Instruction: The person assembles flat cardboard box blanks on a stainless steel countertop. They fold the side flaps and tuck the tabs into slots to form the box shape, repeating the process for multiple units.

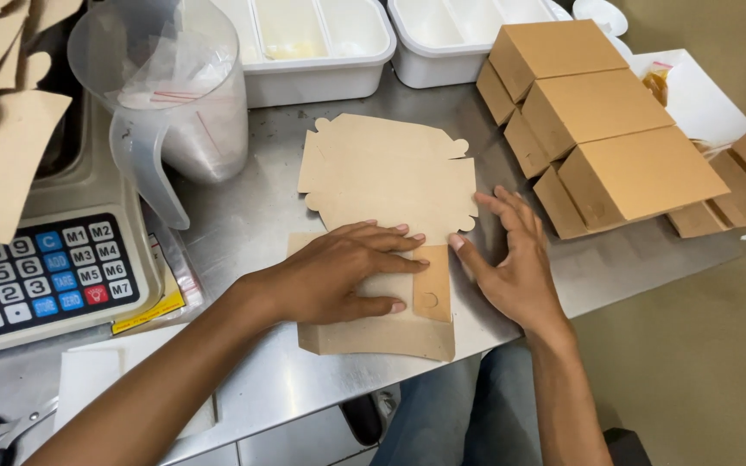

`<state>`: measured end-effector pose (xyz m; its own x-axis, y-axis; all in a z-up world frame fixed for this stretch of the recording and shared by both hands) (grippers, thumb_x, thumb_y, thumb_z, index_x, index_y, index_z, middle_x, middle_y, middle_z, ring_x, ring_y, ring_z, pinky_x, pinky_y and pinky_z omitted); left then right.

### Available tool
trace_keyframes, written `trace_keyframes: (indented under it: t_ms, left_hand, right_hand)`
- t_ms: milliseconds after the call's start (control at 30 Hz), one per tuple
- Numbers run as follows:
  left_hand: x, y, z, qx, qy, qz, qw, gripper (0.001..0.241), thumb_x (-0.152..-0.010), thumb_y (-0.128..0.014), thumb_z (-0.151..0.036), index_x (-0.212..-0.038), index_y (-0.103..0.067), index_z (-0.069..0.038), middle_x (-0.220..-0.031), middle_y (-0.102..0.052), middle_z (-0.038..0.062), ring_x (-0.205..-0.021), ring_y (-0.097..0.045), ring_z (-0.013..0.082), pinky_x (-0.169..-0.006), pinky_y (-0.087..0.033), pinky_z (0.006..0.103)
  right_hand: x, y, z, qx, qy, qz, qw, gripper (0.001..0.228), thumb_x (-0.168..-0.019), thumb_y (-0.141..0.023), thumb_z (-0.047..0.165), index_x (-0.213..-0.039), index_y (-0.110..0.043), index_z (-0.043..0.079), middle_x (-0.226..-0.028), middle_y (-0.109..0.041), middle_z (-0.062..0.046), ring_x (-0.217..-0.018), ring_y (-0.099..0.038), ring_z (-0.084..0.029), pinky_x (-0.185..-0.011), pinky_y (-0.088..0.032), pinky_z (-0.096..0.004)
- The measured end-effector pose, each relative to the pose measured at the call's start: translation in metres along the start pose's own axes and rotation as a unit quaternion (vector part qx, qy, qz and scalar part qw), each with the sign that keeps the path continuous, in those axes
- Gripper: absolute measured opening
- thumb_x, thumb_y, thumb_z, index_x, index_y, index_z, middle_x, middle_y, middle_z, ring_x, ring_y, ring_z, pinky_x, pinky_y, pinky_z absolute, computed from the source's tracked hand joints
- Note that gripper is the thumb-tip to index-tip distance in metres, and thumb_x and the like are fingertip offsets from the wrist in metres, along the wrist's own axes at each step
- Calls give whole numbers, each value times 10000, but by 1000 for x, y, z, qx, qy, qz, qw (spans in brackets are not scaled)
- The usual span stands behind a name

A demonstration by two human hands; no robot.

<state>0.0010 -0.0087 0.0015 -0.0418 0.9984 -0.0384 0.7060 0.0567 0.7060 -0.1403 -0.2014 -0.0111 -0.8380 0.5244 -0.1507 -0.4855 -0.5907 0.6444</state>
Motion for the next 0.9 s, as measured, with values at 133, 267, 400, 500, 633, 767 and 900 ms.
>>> trace_keyframes:
  t_ms: [133,267,400,500,633,767,900]
  left_hand:
    - [0,0,-1,-4,3,2,1000,521,-929,-709,-219,-1417,-629,-53,-1536,-525,256,-1503,-381,432,-1252,-164,575]
    - [1,1,-2,-2,10,3,1000,524,-931,-707,-227,-1422,-623,-61,-1550,-515,247,-1507,-381,424,-1257,-164,572]
    - [2,0,-2,-3,4,-2,1000,518,-928,-717,-230,-1412,-633,-64,-1540,-528,242,-1503,-387,421,-1256,-171,574]
    - [-4,-21,36,-57,-64,-21,996,559,-969,-646,-408,-1465,-584,-158,-1635,-416,132,-1537,-335,290,-1218,-203,471]
    - [-5,-23,37,-64,-70,-21,995,556,-976,-629,-425,-1462,-584,-157,-1625,-426,148,-1534,-335,305,-1215,-208,485]
    - [-4,-22,35,-60,-61,-19,996,541,-974,-643,-397,-1454,-592,-154,-1636,-409,137,-1534,-331,306,-1213,-208,481]
    - [-5,-21,35,-59,-57,-12,997,545,-972,-640,-395,-1452,-595,-140,-1648,-385,138,-1540,-317,293,-1219,-194,463]
  right_hand:
    - [8,4,-3,-35,22,6,999,635,-910,-778,229,-1461,-522,44,-1486,-420,-292,-1533,-198,-527,-1217,-99,-664]
    - [20,5,2,-30,32,33,999,736,-847,-817,209,-1489,-499,41,-1523,-396,-312,-1537,-158,-554,-1212,-81,-696]
    - [38,6,9,-8,31,51,998,808,-801,-855,189,-1506,-491,35,-1527,-391,-339,-1531,-147,-572,-1205,-42,-715]
    - [49,4,-14,47,40,49,997,807,-810,-811,346,-1528,-466,220,-1660,-389,-62,-1604,-219,-275,-1254,-187,-495]
    - [67,1,-14,37,49,24,998,754,-820,-810,279,-1504,-503,202,-1639,-440,-50,-1585,-275,-263,-1273,-178,-476]
    - [72,-1,-13,16,49,-2,999,692,-842,-794,243,-1476,-526,179,-1617,-470,-60,-1574,-312,-268,-1244,-268,-466]
    - [69,-4,-14,21,39,-18,999,659,-858,-779,280,-1462,-535,179,-1595,-492,-60,-1559,-337,-257,-1237,-290,-440]
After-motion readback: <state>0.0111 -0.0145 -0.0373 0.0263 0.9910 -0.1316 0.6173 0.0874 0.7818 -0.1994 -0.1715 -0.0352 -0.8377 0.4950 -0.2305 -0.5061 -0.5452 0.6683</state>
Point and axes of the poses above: each hand's wrist, its own x-axis away from the middle knuckle, its own y-axis out of the back of the hand, z = x × y, the point moved 1 cm from there along -x, towards the middle knuckle
